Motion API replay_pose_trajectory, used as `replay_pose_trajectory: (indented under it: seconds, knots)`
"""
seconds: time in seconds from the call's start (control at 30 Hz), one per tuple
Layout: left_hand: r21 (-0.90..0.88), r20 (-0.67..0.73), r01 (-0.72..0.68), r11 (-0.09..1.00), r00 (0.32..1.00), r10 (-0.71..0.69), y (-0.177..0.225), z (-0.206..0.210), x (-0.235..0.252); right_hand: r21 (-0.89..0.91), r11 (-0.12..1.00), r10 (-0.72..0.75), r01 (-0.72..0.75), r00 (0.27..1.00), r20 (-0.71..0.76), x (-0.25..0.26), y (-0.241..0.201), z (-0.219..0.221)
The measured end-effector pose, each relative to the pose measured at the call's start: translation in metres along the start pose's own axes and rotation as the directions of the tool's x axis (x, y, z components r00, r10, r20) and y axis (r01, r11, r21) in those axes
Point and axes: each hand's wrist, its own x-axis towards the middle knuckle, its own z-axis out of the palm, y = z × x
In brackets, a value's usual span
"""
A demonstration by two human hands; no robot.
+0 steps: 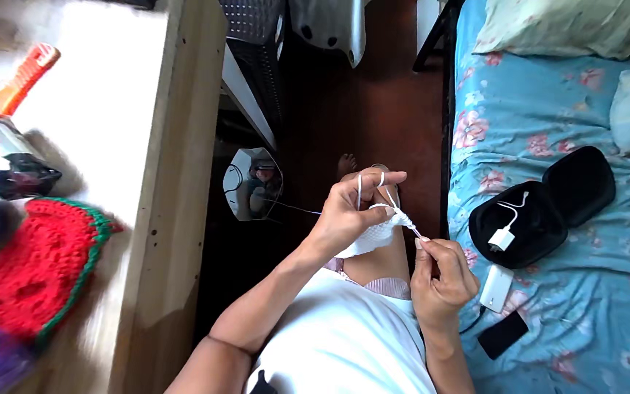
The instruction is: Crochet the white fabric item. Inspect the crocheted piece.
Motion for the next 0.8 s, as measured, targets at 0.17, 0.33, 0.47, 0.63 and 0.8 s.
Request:
replay_pose_trajectory:
  seconds: [0.17,0.33,0.47,0.63,0.8]
  knots:
    - [0.000,-0.081,-0.133,0.991,0.988,0.133,-0.010,0.013,-0.005,0.088,0.991,0.105,-0.103,0.994,-0.015,0.002,-0.002,0.002]
    - [-0.116,-0.077,-0.078,0.990,0.995,0.069,-0.011,0.009,-0.002,0.027,1.000,0.002,-0.002,1.000,-0.013,0.003,0.001,-0.001]
    - [-0.248,0.000,0.060,0.967,0.998,-0.062,-0.008,0.003,0.001,0.054,0.998,-0.022,0.023,1.000,-0.005,0.003,0.003,-0.002]
    - [-0.379,0.089,0.170,0.910,0.985,-0.146,-0.005,-0.002,0.004,0.105,0.994,-0.028,0.028,1.000,-0.001,0.003,0.004,-0.002]
    - [-0.442,0.157,0.252,0.861,0.967,-0.202,-0.006,-0.007,0.005,0.221,0.975,0.011,-0.013,1.000,0.013,0.001,0.008,-0.001]
